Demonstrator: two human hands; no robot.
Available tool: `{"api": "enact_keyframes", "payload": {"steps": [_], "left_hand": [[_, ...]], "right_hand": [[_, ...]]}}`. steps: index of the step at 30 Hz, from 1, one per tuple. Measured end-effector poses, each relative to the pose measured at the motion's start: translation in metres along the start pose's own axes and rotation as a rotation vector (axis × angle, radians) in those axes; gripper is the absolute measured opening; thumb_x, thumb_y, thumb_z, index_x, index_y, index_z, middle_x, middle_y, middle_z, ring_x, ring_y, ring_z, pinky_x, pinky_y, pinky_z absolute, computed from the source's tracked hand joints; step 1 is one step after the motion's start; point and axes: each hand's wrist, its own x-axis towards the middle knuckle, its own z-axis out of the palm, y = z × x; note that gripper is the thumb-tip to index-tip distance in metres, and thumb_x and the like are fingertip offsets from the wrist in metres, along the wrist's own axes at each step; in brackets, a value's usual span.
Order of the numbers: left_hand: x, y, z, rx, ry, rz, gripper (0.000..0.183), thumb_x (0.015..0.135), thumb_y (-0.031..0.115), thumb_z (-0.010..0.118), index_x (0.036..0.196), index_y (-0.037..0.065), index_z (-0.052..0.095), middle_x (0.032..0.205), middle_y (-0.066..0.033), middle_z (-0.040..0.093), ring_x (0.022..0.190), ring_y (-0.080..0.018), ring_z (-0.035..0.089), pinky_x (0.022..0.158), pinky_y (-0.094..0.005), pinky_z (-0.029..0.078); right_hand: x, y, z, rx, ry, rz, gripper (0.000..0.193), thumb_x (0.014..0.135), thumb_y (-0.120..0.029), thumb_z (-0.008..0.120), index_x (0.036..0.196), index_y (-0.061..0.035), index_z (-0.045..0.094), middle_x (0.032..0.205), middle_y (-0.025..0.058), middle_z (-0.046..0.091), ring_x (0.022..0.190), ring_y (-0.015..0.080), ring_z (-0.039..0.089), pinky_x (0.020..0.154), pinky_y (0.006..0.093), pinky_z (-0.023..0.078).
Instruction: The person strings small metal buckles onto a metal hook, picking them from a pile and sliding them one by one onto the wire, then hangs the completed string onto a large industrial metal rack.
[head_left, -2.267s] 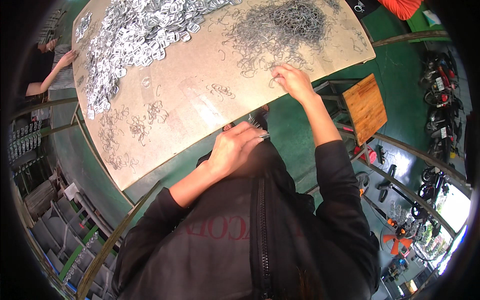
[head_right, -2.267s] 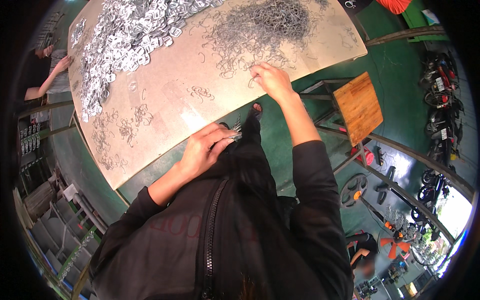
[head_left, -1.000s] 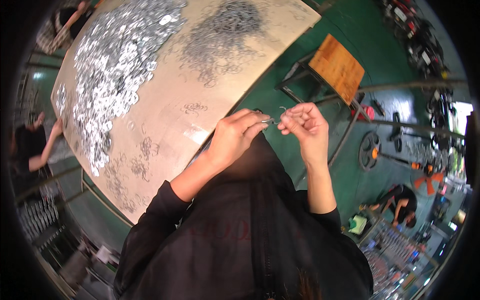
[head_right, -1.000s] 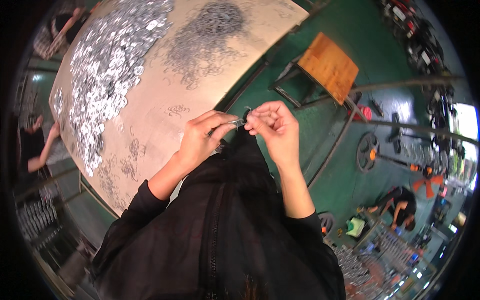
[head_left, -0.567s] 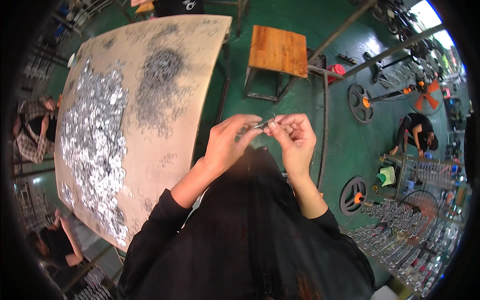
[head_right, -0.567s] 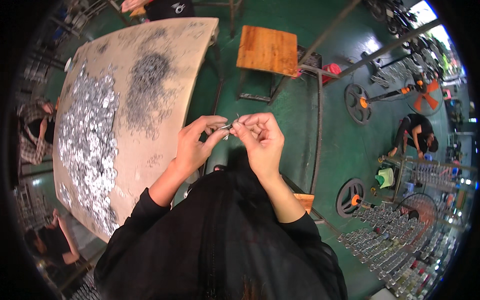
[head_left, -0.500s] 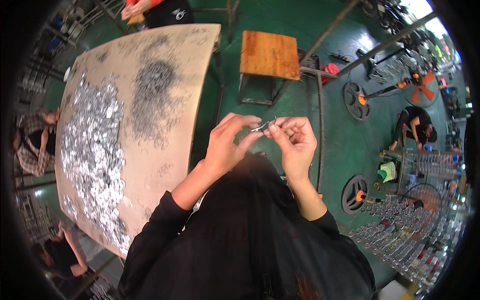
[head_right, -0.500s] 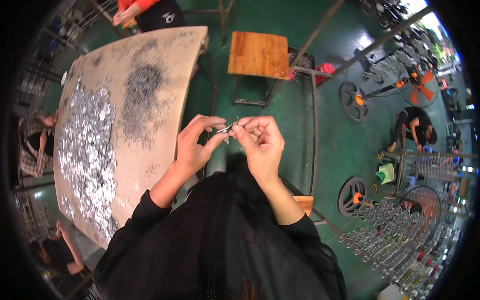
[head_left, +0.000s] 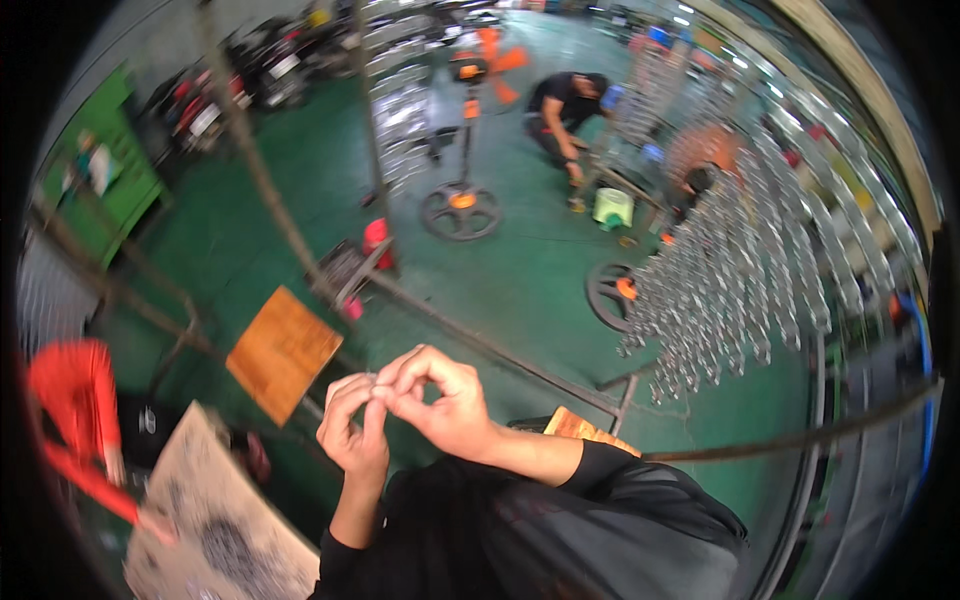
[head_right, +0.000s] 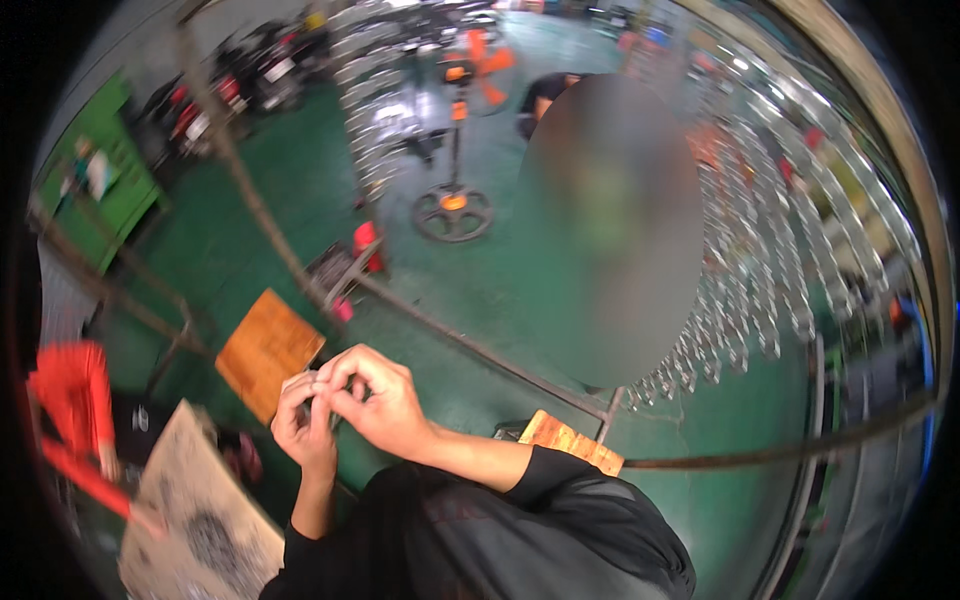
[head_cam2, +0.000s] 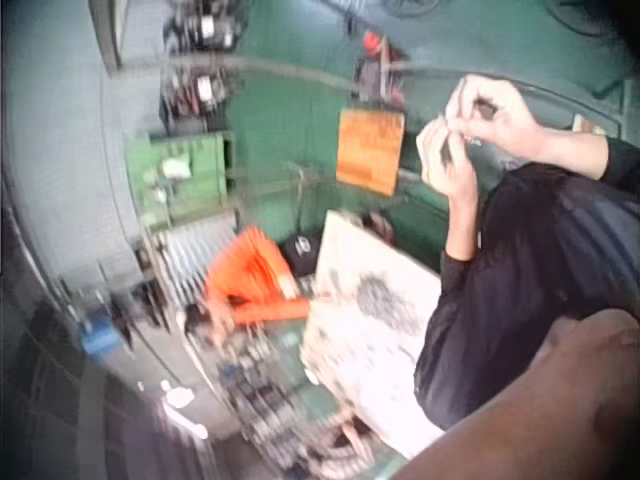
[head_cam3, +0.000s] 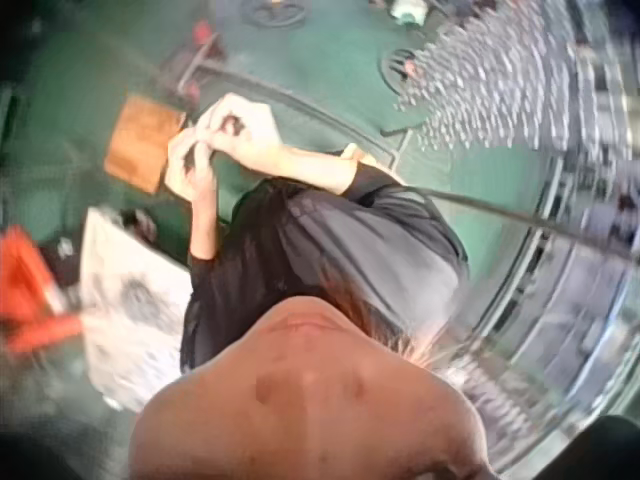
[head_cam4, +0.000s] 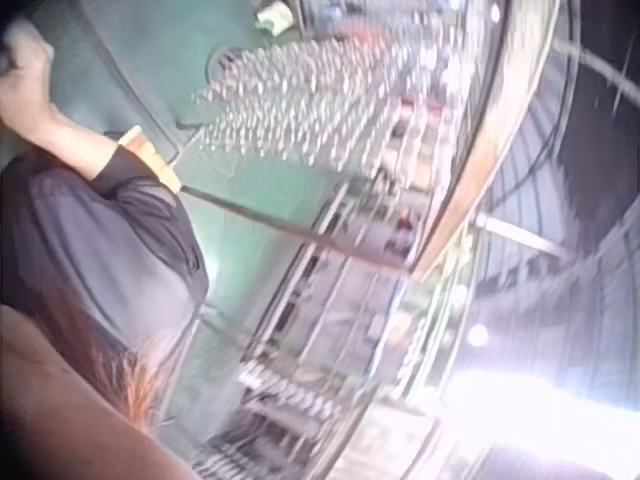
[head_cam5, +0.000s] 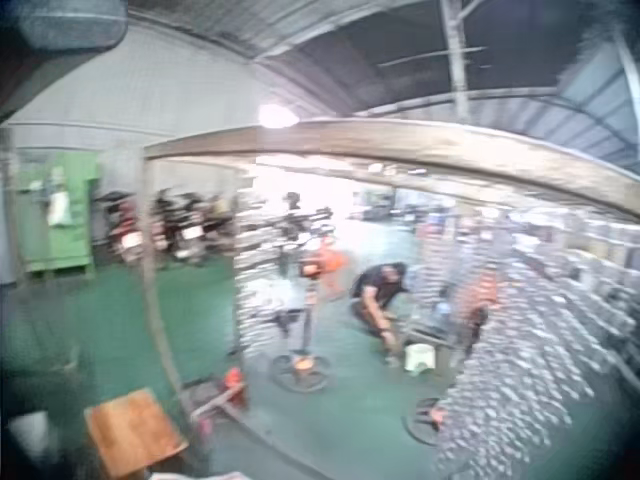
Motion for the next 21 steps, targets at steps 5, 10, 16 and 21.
{"api": "enact_keyframes", "payload": {"steps": [5,10,16,21], "left_hand": [[0.036,-0.014,0.052,-0.277,-0.088,-0.016,0.014,0.079,0.0,0.068,0.089,0.001,0.058,0.087,-0.0104,0.064,0.086,-0.0247,0.061,0.079,-0.0353,0.049],[0.074,-0.024,0.102,-0.471,-0.256,0.03,0.015,0.08,0.003,0.069,0.09,0.001,0.058,0.089,-0.0108,0.065,0.086,-0.0235,0.061,0.08,-0.0346,0.048],[0.122,-0.018,0.162,-0.794,-0.485,-0.005,0.015,0.078,-0.001,0.069,0.09,-0.001,0.059,0.089,-0.0114,0.065,0.085,-0.0205,0.061,0.081,-0.0321,0.048],[0.153,0.004,0.214,-1.042,-0.724,-0.082,0.016,0.077,-0.008,0.066,0.091,-0.001,0.061,0.091,-0.0104,0.065,0.084,-0.0162,0.06,0.077,-0.0277,0.048]], "right_hand": [[0.025,-0.009,-0.028,-0.131,0.206,-0.068,0.02,0.077,0.001,0.071,0.075,-0.0051,0.053,0.085,0.0056,0.064,0.066,0.0066,0.049,0.057,0.0214,0.042],[0.051,-0.014,-0.058,-0.287,0.41,-0.17,0.017,0.076,-0.001,0.071,0.077,-0.0046,0.054,0.085,0.0044,0.063,0.068,0.0093,0.052,0.055,0.0227,0.039],[0.074,-0.032,-0.087,-0.54,0.619,-0.2,0.018,0.077,-0.002,0.072,0.086,-0.0046,0.056,0.091,0.0071,0.064,0.082,0.0128,0.056,0.069,0.0256,0.043],[0.091,-0.048,-0.115,-0.79,0.8,-0.353,0.021,0.076,-0.002,0.072,0.09,-0.0035,0.057,0.096,0.008,0.063,0.087,0.0149,0.056,0.075,0.0271,0.044]]}}
